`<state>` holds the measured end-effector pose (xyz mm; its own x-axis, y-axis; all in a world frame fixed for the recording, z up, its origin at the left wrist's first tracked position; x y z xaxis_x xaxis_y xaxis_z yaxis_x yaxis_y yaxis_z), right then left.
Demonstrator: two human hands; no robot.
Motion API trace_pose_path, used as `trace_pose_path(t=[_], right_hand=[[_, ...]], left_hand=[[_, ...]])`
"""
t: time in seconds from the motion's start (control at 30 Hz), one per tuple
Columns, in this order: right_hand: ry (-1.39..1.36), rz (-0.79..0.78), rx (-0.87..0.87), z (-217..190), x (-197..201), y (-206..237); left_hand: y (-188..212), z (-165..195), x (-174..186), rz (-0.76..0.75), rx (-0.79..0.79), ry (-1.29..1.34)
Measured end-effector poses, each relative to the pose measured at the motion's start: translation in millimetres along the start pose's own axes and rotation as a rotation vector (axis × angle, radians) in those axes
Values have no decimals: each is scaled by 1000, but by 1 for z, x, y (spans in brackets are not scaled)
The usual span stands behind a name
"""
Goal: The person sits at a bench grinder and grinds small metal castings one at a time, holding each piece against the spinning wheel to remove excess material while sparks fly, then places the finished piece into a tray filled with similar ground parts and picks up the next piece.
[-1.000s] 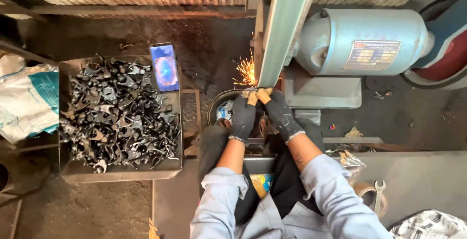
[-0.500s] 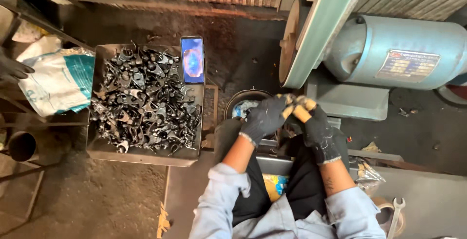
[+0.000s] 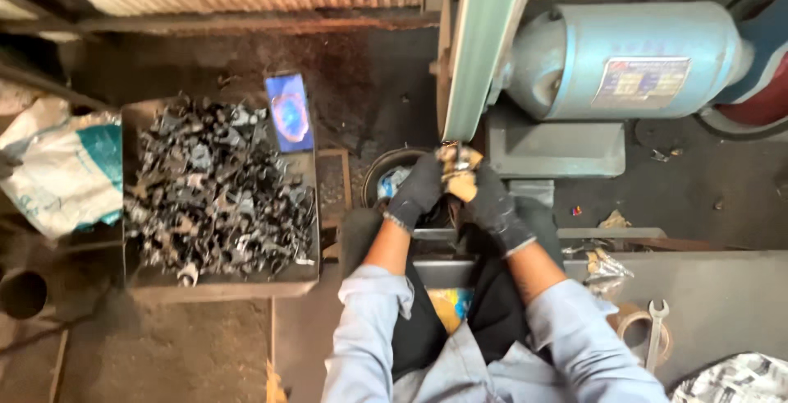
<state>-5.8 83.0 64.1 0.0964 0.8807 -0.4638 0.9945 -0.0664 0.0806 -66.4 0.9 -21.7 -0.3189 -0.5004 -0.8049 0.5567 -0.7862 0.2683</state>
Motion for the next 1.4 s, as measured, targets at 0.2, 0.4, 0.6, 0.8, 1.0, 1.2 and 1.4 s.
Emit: trace_pose_path(t=[0.2,0.4,0.6,0.8,1.0,1.2,1.4], right_hand=[[58,156,-127,40,19,1],[312,10,-155,-15,-8,16],[393,317,-195,-19,-13,59],[1183,105,-109,-52,-9,86],[885,8,-277,-25,2,44],[25,11,-1,39,17,-15],[160,129,-43,31,13,-13]], left_hand=[[-16,-24,33,118,-72,-416],[50,12,-16,1,-236,-1177],[103,36,-86,313,-640,-1494],[124,40,-115,80,-766,-1495],[60,36,-53,-32,-310,-876],[-13,3,24,22,-141,-357],[7,10,22,98,-151,-1730]])
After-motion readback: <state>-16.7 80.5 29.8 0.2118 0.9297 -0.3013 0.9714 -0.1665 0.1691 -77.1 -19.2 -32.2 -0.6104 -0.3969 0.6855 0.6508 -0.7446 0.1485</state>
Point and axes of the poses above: each hand's wrist, its own y-axis away from the middle knuckle, its own x-axis out of the back of the hand, z = x × y, the point moved 6 cm from there along -y, towards the middle knuckle, and after that the axes turned 1 degree about -y, right-handed, at the moved point
